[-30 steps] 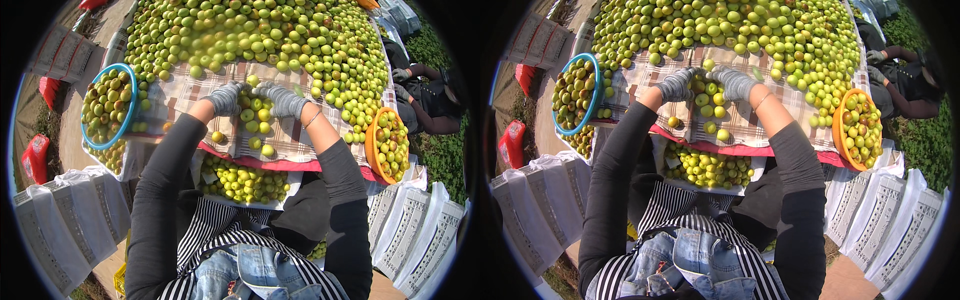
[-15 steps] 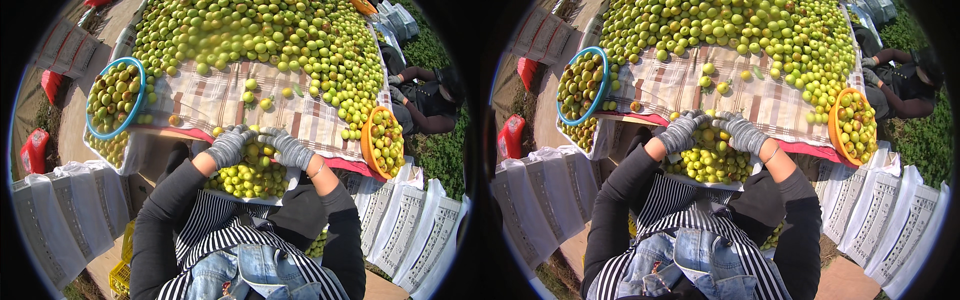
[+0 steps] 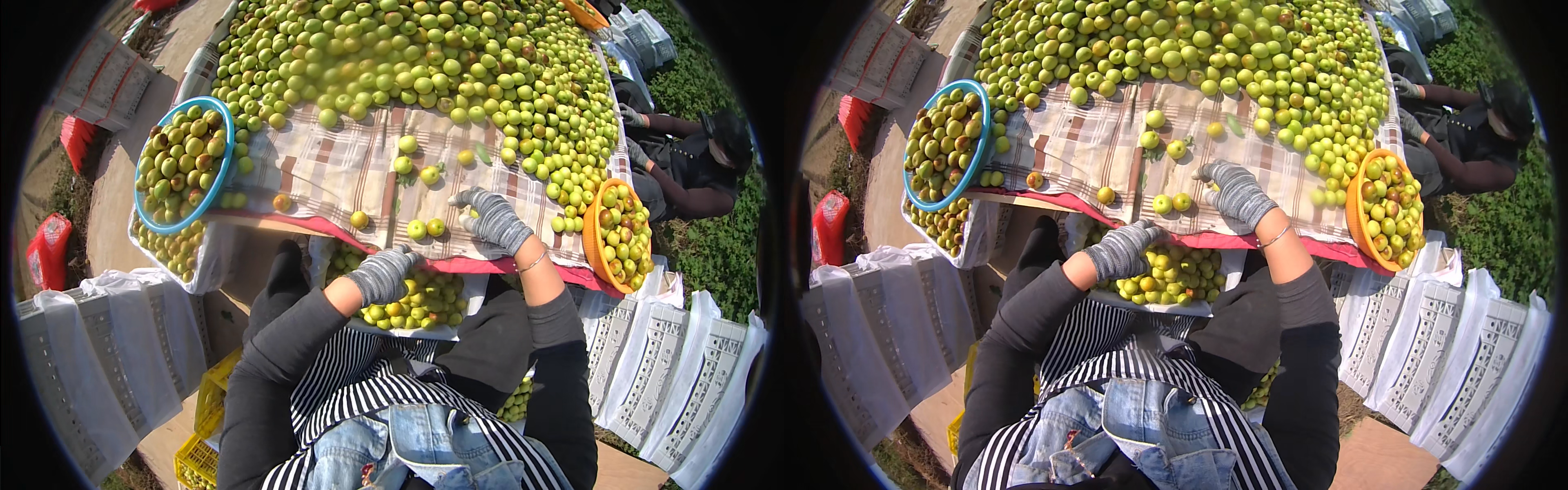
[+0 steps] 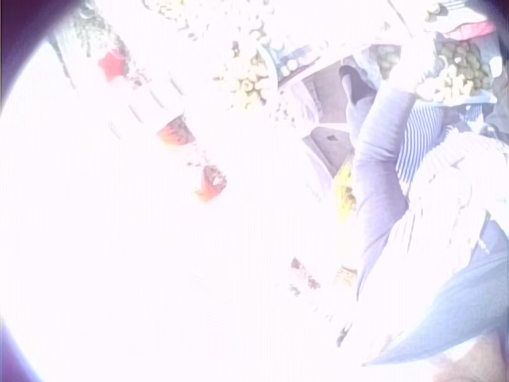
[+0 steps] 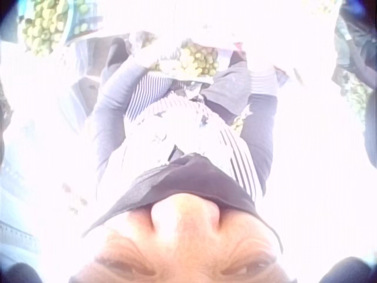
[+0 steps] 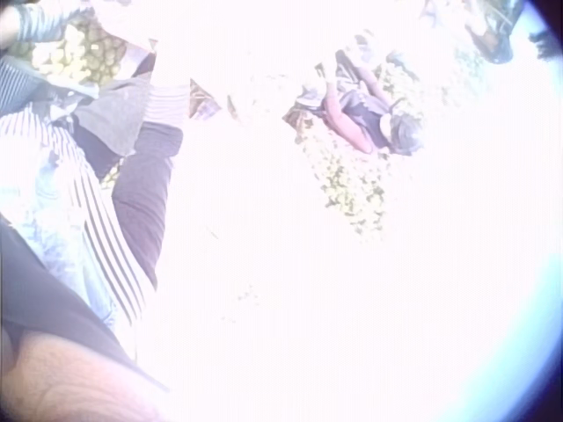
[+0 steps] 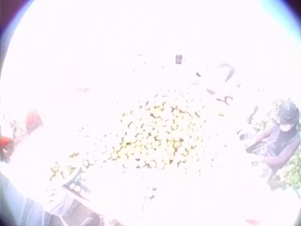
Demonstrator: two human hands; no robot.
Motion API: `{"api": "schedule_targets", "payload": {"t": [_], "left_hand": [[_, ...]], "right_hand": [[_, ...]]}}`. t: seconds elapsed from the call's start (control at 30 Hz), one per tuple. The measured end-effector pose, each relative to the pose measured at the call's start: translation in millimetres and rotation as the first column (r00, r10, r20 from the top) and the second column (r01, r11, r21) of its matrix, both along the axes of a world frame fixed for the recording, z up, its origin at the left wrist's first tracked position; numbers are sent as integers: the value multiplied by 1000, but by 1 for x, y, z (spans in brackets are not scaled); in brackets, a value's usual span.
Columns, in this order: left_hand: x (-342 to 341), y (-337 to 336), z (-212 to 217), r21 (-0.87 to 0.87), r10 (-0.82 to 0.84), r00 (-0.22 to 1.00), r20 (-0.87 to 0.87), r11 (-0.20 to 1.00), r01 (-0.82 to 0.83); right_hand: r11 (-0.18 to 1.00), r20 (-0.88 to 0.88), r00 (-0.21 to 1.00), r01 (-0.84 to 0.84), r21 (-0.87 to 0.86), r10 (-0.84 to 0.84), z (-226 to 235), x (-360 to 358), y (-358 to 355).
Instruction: The person sits on the ground and sorts green olives by hand, picking them from a large pile on a table and placing them into white crates and a blue bowl. The person wears gloves and repeatedly transfers olives between containers.
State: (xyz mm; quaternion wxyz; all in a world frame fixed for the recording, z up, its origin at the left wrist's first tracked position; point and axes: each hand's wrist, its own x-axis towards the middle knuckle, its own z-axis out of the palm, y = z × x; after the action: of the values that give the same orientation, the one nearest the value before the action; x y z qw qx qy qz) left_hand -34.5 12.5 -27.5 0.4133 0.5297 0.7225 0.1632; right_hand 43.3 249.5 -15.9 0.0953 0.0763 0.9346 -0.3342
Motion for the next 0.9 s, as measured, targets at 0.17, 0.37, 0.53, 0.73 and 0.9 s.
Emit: {"api": "schedule_targets", "payload": {"t": [0.17,0.37,0.53,0.73,0.9], "left_hand": [[-30,-1,9,177,344,939,-19,925,-336],[-61,-5,1,185,590,757,-280,807,-560],[-42,3,-7,88,433,850,-301,900,-428],[-16,-7,2,-25,255,956,-146,965,-261],[-22,-15,9,49,328,941,88,942,-333]], "right_hand": [[895,-261,907,389,217,-331,-12,-93,40],[796,-28,904,390,463,-427,-14,-179,51],[687,36,951,197,699,-308,-23,-189,42],[720,136,951,112,685,-277,-18,-152,41],[923,-30,922,385,-18,-385,14,-89,9]]}}
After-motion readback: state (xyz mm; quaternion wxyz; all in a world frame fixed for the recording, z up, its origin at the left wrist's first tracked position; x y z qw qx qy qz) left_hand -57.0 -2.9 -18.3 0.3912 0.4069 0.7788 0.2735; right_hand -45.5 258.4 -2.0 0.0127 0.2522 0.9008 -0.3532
